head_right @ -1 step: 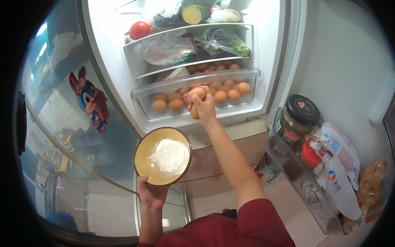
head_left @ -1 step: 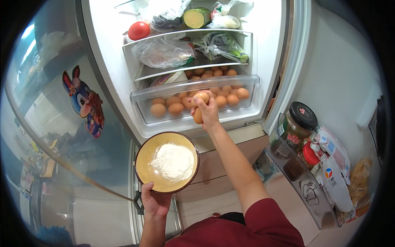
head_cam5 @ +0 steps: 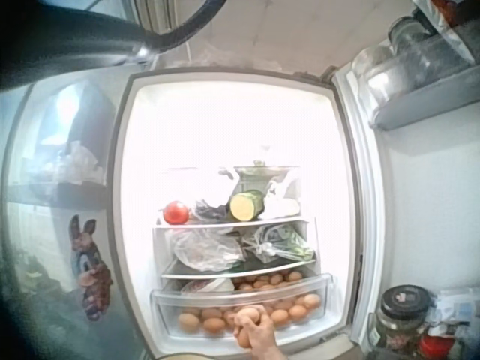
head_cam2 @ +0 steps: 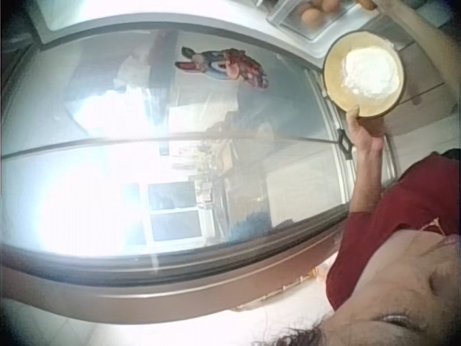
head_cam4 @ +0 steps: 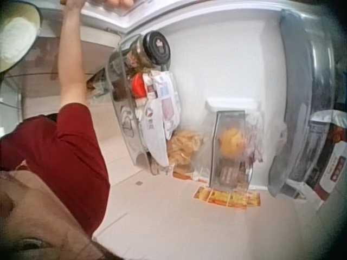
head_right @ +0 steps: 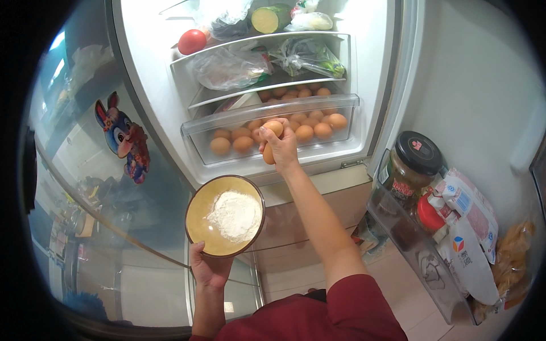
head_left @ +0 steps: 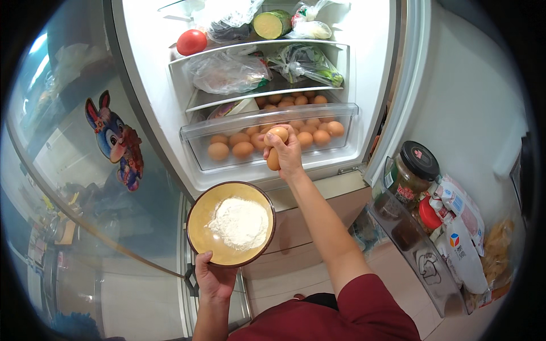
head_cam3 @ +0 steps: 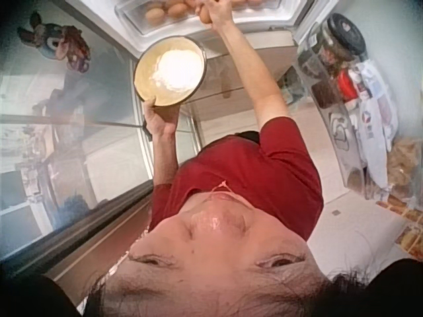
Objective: The person retrieves a yellow bowl and adds a white powder from a container under a table. They then open a refrigerator, take out two eggs, and place them on the counter. Finally, they add water to the bowl and mix the ingredients with chopsticks to form a batter.
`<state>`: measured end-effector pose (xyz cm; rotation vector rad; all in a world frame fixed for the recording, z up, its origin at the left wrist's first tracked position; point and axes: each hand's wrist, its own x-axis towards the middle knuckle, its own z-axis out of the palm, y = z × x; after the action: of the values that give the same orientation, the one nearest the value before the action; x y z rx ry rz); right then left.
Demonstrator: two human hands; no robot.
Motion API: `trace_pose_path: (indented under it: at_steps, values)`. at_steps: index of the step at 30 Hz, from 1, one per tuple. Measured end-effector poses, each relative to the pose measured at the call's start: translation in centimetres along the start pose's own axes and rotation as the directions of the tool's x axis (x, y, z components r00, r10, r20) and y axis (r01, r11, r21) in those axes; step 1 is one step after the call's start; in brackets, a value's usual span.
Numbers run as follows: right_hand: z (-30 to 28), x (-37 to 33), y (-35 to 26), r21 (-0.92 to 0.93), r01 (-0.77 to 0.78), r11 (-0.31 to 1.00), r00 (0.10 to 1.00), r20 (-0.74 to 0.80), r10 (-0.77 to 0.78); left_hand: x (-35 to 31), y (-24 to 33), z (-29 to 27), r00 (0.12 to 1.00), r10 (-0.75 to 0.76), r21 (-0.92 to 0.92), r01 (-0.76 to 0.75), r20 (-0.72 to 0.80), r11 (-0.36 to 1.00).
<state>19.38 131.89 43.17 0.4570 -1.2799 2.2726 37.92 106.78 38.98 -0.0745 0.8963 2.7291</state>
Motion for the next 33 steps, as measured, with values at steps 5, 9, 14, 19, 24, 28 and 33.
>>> trace_pose_path:
  at_steps: [5, 9, 14, 19, 24, 28, 33]
  values:
    - [-0.4, 1.7, 0.8, -0.030, 0.018, 0.999, 1.000, -0.024, -0.019, 0.6, -0.4, 0.7, 1.000, -0.006, -0.020, 0.006, -0.005, 1.000]
    - [0.1, 3.6, 1.6, -0.034, -0.018, 0.999, 0.995, -0.103, 0.015, 0.8, -0.5, 1.0, 1.000, -0.005, -0.032, 0.004, -0.014, 0.999]
    - [-0.2, 6.2, 2.6, -0.121, -0.066, 0.990, 0.988, -0.148, 0.048, 0.7, -0.7, 1.2, 0.999, -0.015, -0.039, 0.013, -0.042, 0.999]
    - [-0.8, 7.9, 2.9, -0.149, -0.055, 0.987, 0.983, -0.182, 0.027, 0.5, -0.8, 1.2, 0.999, -0.008, -0.041, 0.006, -0.035, 0.999]
    - [-0.9, 7.5, 3.0, -0.133, -0.091, 0.987, 0.986, -0.149, 0.071, 0.3, -1.1, 0.9, 0.999, -0.016, -0.032, 0.014, -0.046, 0.999]
    - [-1.1, 6.7, 2.3, -0.023, -0.128, 0.992, 0.987, -0.105, 0.125, 0.0, -1.4, 1.0, 1.000, -0.015, 0.005, 0.015, -0.026, 1.000]
    - [-0.9, 1.7, -0.6, 0.143, -0.140, 0.980, 0.988, -0.049, 0.148, -0.7, -1.6, 1.5, 0.998, -0.051, -0.032, 0.052, 0.022, 0.998]
